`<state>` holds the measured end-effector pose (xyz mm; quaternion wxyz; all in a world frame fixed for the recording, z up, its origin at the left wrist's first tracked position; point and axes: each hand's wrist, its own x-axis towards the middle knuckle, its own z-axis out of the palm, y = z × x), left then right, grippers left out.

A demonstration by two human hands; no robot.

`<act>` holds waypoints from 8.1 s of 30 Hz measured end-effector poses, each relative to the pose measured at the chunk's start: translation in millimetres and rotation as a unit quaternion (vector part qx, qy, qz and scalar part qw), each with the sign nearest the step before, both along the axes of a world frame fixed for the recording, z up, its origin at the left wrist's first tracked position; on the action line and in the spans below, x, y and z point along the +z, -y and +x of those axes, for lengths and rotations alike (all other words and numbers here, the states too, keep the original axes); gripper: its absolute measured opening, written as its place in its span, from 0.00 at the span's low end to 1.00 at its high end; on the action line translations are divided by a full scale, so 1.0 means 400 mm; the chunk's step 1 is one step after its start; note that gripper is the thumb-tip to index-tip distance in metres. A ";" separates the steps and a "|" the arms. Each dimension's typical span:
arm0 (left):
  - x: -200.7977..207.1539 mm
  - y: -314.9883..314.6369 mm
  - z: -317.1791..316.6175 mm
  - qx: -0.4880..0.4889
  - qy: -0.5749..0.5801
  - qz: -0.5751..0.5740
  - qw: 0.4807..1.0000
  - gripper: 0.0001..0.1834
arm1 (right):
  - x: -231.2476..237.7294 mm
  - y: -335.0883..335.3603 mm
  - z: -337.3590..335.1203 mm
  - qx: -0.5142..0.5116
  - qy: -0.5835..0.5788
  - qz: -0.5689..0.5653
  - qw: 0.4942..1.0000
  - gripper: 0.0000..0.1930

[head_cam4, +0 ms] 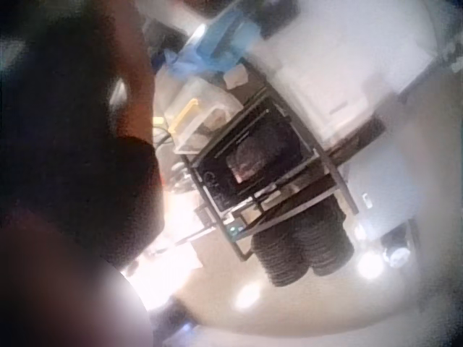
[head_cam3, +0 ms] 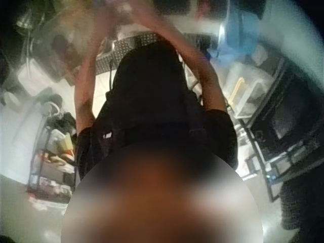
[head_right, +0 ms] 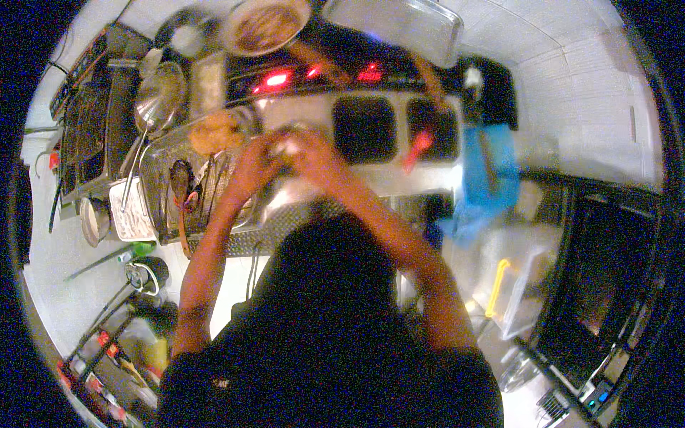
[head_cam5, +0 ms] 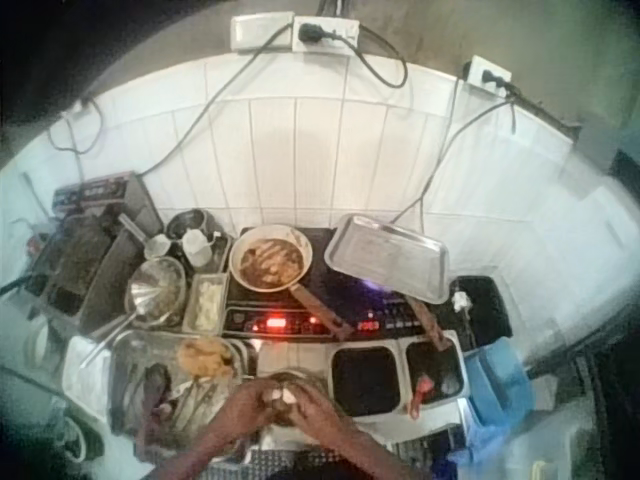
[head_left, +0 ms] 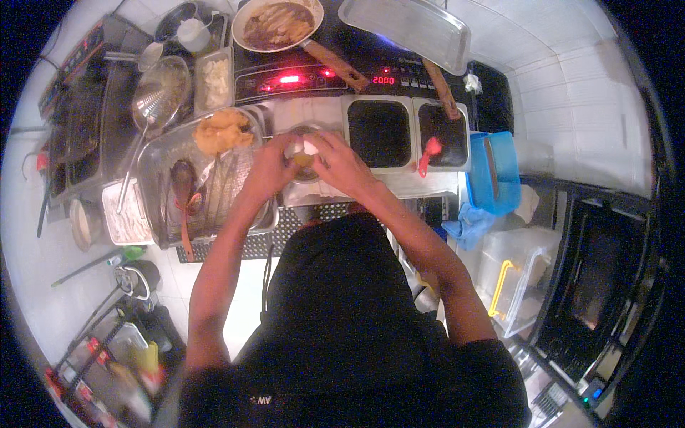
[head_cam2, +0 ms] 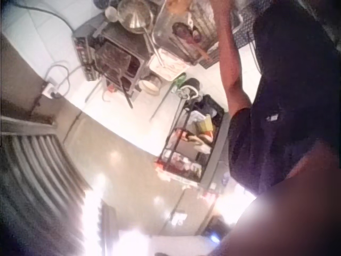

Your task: The person stirs a simmering sauce in a pan, scoops rice into bowls, and assembles a meal by placing cooked meat and sauce over rice. They add a slice of cheese on top and pour additional sauce over the dish.

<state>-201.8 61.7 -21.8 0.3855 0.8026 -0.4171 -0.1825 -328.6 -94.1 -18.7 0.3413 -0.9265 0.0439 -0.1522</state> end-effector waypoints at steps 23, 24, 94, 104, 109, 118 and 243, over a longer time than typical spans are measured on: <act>0.182 0.844 -0.328 -0.028 0.221 -0.139 0.965 0.22 | 0.147 0.871 -0.282 -0.301 0.070 -0.153 0.939 0.24; 0.152 0.763 -0.334 -0.038 0.143 -0.127 0.981 0.19 | 0.169 0.823 -0.266 -0.325 0.069 -0.069 0.941 0.20; 0.626 -0.215 -0.015 -0.065 0.117 0.144 0.981 0.14 | 0.255 -0.049 -0.076 -0.071 -0.053 0.705 0.704 0.29; 0.610 -0.059 -0.061 -0.108 0.178 0.158 0.965 0.12 | 0.201 0.011 -0.083 -0.041 -0.069 0.708 0.702 0.28; 0.611 -0.003 -0.056 -0.112 0.163 0.148 0.969 0.11 | 0.181 0.045 -0.068 -0.048 -0.069 0.687 0.721 0.27; 0.611 0.063 -0.074 -0.063 0.158 0.144 0.975 0.09 | 0.145 0.114 -0.053 -0.030 -0.099 0.698 0.709 0.27; 0.616 0.029 -0.113 0.055 0.173 0.226 0.957 0.12 | 0.127 0.075 0.001 0.055 -0.174 0.731 0.657 0.29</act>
